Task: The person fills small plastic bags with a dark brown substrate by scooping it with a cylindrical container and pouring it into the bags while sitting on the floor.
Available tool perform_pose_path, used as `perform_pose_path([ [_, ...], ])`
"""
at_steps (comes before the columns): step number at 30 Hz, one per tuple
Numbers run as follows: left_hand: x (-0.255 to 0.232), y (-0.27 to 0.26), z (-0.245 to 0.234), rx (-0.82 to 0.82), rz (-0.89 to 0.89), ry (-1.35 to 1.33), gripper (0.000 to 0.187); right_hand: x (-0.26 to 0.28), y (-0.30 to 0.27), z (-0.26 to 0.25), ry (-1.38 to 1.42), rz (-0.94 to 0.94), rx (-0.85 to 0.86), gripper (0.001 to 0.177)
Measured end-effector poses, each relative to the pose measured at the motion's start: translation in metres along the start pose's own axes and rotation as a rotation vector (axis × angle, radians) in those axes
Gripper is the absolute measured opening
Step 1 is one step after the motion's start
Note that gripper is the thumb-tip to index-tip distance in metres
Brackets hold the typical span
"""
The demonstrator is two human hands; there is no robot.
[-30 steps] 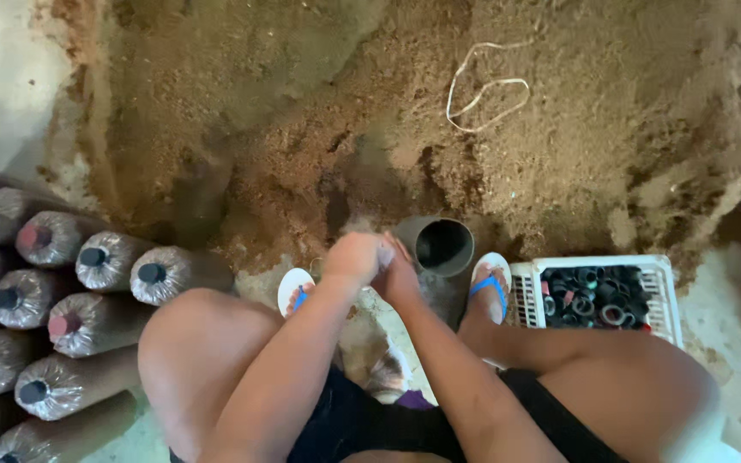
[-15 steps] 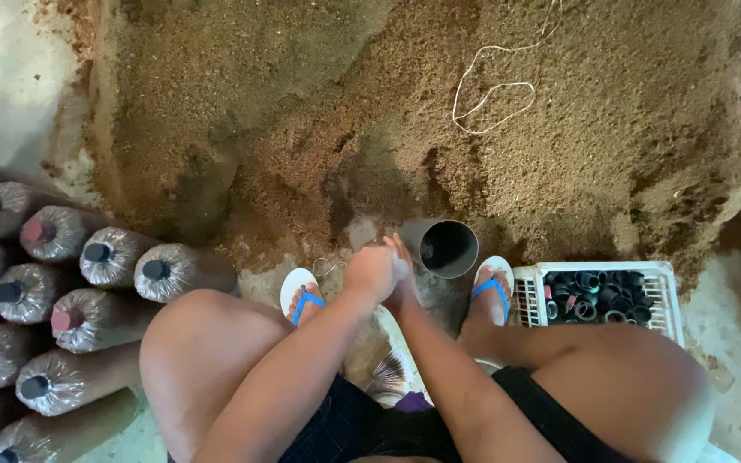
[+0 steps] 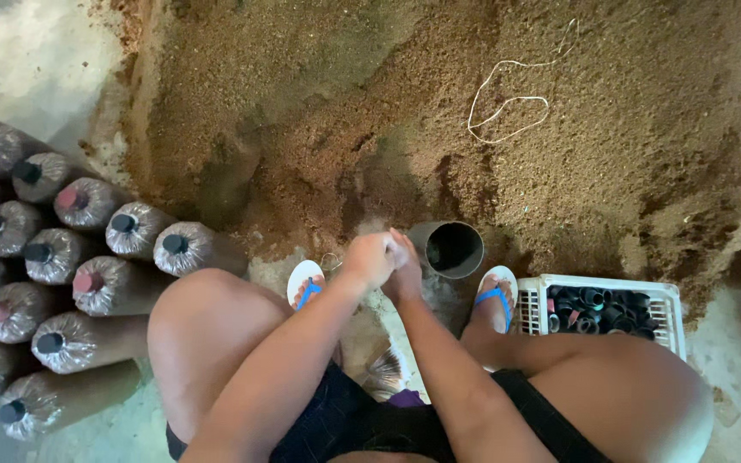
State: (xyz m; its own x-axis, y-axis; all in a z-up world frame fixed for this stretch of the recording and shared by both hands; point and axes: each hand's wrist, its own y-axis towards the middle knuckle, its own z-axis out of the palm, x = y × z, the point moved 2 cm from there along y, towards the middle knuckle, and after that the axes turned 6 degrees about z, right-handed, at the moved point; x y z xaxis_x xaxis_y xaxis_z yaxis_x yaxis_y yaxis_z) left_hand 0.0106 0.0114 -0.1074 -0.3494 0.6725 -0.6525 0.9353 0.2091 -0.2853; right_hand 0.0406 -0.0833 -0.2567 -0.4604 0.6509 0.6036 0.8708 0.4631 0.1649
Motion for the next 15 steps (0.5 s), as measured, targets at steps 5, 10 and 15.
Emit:
perform_pose_path([
  [5, -0.013, -0.022, -0.031, 0.039, 0.038, 0.034, 0.026, 0.007, 0.005, -0.030, 0.122, 0.005, -0.037, 0.072],
  [10, -0.043, -0.063, -0.102, 0.082, 0.144, -0.073, 0.038, 0.067, 0.016, -0.105, 0.229, 0.095, 0.104, 0.056],
  [15, -0.020, -0.078, -0.100, 0.228, 0.167, 0.265, 0.041, 0.122, 0.011, -0.168, 0.791, 0.324, 0.093, 0.052],
])
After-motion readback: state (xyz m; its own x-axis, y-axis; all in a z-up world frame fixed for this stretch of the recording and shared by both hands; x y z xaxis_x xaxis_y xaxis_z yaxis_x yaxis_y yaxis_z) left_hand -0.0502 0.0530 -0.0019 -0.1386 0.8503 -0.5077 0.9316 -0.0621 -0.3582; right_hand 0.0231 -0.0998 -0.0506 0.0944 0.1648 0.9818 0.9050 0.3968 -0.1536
